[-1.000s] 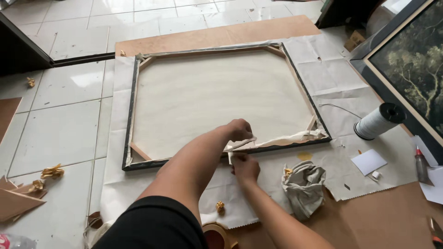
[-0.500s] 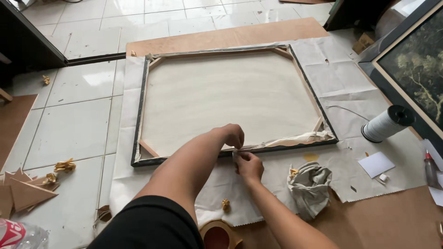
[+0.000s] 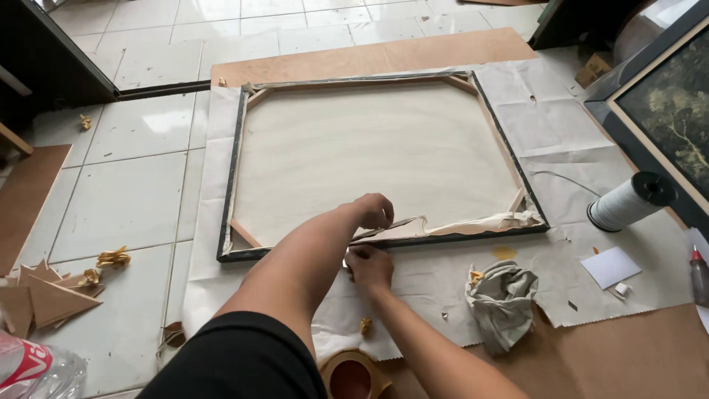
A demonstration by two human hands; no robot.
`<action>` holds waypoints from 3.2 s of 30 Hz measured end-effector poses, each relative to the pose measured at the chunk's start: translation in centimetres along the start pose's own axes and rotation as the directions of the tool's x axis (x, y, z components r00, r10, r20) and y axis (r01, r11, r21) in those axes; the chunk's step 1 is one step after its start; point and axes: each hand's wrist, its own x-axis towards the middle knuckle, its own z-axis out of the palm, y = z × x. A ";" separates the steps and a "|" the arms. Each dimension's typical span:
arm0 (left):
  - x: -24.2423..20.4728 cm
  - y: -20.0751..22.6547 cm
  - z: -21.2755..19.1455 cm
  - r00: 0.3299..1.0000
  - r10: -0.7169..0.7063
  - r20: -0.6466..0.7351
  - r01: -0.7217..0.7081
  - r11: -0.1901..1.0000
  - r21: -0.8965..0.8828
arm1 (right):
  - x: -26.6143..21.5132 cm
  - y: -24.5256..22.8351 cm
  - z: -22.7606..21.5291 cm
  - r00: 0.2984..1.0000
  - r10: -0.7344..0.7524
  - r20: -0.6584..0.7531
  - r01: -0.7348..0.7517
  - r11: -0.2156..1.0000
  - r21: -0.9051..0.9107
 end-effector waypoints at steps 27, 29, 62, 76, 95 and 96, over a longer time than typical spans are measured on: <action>-5.9 -5.6 4.2 0.994 0.107 -0.036 -0.063 0.793 0.605 | -0.4 -2.0 -9.7 0.976 -0.025 -0.216 0.018 0.999 -0.038; -5.5 -3.3 4.8 0.994 0.111 -0.015 -0.084 0.829 0.553 | 0.2 -1.4 -11.4 0.969 -0.027 -0.244 0.010 0.997 -0.072; -1.5 4.4 2.7 0.999 0.031 -0.027 -0.028 0.992 0.125 | -2.4 0.4 -7.0 0.998 0.007 -0.065 -0.021 0.977 -0.214; -4.6 2.2 -0.2 0.993 0.045 -0.113 -0.036 0.996 0.080 | -7.7 -1.2 -5.1 1.000 0.024 -0.008 -0.023 0.999 0.042; -7.1 -1.2 1.6 0.977 -0.166 0.134 0.146 0.979 0.145 | -2.0 -0.2 -9.2 0.996 -0.057 -0.064 0.043 0.979 -0.202; -7.1 -1.1 1.5 0.974 -0.177 0.142 0.155 0.976 0.152 | -1.9 -0.3 -9.2 0.997 -0.052 -0.062 0.038 0.979 -0.202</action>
